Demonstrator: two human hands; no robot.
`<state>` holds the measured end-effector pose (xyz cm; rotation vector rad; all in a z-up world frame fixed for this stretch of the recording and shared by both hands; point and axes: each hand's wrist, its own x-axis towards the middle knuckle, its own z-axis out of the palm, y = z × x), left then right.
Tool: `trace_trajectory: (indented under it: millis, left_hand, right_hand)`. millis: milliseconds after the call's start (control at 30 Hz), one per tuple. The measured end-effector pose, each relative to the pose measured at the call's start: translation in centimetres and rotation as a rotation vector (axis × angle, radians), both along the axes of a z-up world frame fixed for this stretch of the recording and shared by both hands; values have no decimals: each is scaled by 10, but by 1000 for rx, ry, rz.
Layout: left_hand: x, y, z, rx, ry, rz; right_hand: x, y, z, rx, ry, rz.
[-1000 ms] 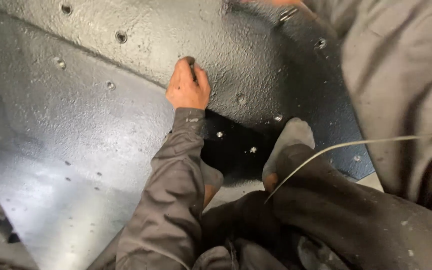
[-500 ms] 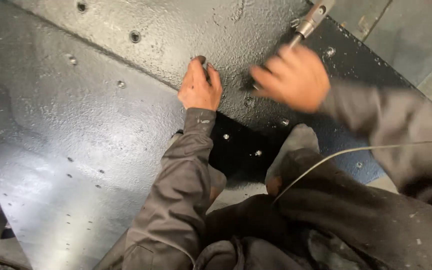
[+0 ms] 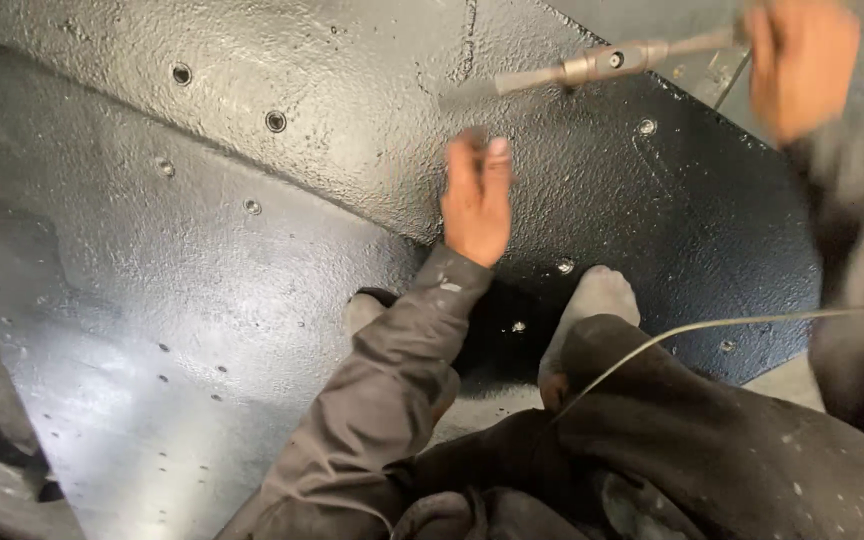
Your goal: Threading holes in a large metal plate using a manual tap wrench tool.
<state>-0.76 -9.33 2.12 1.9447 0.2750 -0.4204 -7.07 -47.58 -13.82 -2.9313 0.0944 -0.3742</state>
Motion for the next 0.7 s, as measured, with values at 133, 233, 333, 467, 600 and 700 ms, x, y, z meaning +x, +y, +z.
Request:
trace_trajectory:
  millis: [133,233,333,467,600,700]
  left_hand:
    - [36,-44,-31,-102,-120,-2]
    - [93,-116,-58,-183,-490,-126]
    - [95,-203,-93,340,-293,-356]
    - [69,-253,-89,743,-532,-574]
    - [-10,-198,-26,404,-823,-863]
    - [-13,-94,6,246,-588,-1292]
  right_hand:
    - [-46,84,125,263,91,-38]
    - [-55,132,177,641,303,-128]
    - [-59,143,193,775,365,-147]
    - [-53,118,191,929,820,151]
    - [-83,69,193,865,1360,-244]
    - [-115,0,161,226,1134,-120]
